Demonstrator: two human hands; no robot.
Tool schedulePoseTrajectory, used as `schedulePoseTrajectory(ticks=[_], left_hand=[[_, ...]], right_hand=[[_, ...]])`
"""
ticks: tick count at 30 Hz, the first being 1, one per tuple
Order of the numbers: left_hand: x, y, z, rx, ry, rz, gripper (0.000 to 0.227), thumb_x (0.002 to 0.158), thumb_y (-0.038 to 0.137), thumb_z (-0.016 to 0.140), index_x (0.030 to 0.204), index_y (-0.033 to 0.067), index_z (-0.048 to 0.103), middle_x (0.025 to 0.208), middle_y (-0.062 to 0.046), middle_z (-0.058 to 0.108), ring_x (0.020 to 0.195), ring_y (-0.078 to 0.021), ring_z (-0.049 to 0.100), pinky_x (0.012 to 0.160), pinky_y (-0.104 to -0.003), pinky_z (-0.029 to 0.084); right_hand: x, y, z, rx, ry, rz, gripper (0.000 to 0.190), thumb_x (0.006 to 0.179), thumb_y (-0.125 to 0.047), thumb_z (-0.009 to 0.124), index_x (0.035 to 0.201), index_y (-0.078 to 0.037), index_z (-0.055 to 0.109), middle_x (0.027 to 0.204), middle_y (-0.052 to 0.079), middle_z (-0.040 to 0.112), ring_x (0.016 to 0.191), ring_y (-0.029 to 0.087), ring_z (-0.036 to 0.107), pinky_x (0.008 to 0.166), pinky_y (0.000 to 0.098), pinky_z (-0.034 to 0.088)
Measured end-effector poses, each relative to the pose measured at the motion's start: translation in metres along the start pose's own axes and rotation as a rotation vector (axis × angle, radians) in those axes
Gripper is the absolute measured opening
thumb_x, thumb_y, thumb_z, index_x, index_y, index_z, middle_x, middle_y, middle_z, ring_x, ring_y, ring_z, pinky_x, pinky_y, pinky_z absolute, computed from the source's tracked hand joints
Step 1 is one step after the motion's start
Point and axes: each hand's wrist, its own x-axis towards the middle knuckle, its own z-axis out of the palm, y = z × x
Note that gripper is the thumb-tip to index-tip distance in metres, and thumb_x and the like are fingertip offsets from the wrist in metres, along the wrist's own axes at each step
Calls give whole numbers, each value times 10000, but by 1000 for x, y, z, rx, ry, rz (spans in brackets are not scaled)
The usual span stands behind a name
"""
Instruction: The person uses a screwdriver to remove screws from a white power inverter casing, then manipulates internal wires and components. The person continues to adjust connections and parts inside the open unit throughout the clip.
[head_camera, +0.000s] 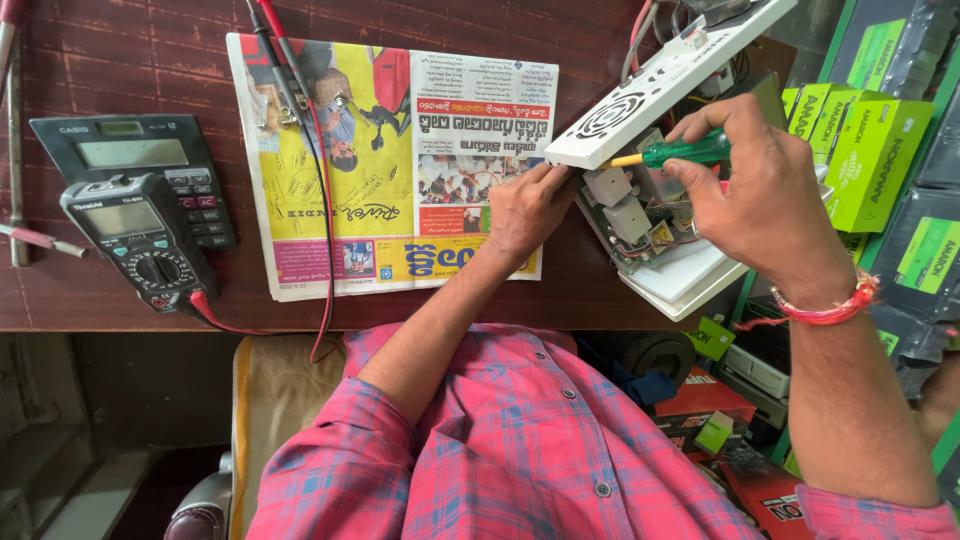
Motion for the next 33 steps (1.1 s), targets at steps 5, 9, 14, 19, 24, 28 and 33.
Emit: schedulePoseTrajectory(ticks=[5,9,14,19,24,28,33], left_hand=[[0,-1,5,22,-15,-7,155,892,232,793,971,158,682,810,-8,639,645,-223,673,526,-365,510],[-2,-3,6,15,-17,-2,176,885,231,786,995,149,677,830,-12,646,661,-226,677,537,-361,515],[-2,-3,6,-12,-6,11,182,889,208,785,1006,130,671,839,-14,645,679,-219,679,552,-355,519],[-3,-4,6,-17,12,27,192,884,197,790,1007,116,665,843,-16,641,692,-205,681,569,-350,528],[-3,-4,6,-25,16,32,209,867,186,797,1014,114,666,863,-14,654,718,-201,694,585,-345,539],[-4,-4,6,-13,-1,12,244,828,195,813,1007,109,672,859,-21,660,709,-216,694,574,-352,539],[-6,-3,9,-19,11,-3,245,829,192,814,1016,119,673,868,-17,663,719,-221,698,585,-358,543]], right_hand=[[0,2,-1,-18,-8,-15,324,991,28,761,1188,8,506,1091,150,731,1022,297,761,838,370,602],[-1,3,0,-30,6,-22,327,1000,15,779,1178,11,505,1080,146,736,991,294,762,841,376,597],[-4,3,-3,-15,15,-32,303,1029,-38,800,1135,17,521,1072,133,745,959,262,765,796,335,596],[-4,-4,-10,-211,-29,-103,325,958,-175,872,1093,-6,631,948,148,716,818,291,721,708,375,556],[2,-20,-11,-462,-100,-129,359,936,-326,839,1012,-32,648,745,120,654,686,326,679,605,421,518],[3,-39,-17,-452,-175,-106,326,886,-204,776,1071,25,637,962,176,643,756,364,672,625,442,530],[4,-48,-23,-361,-193,-238,327,844,-47,725,1137,56,621,1118,201,564,838,368,658,727,434,540]])
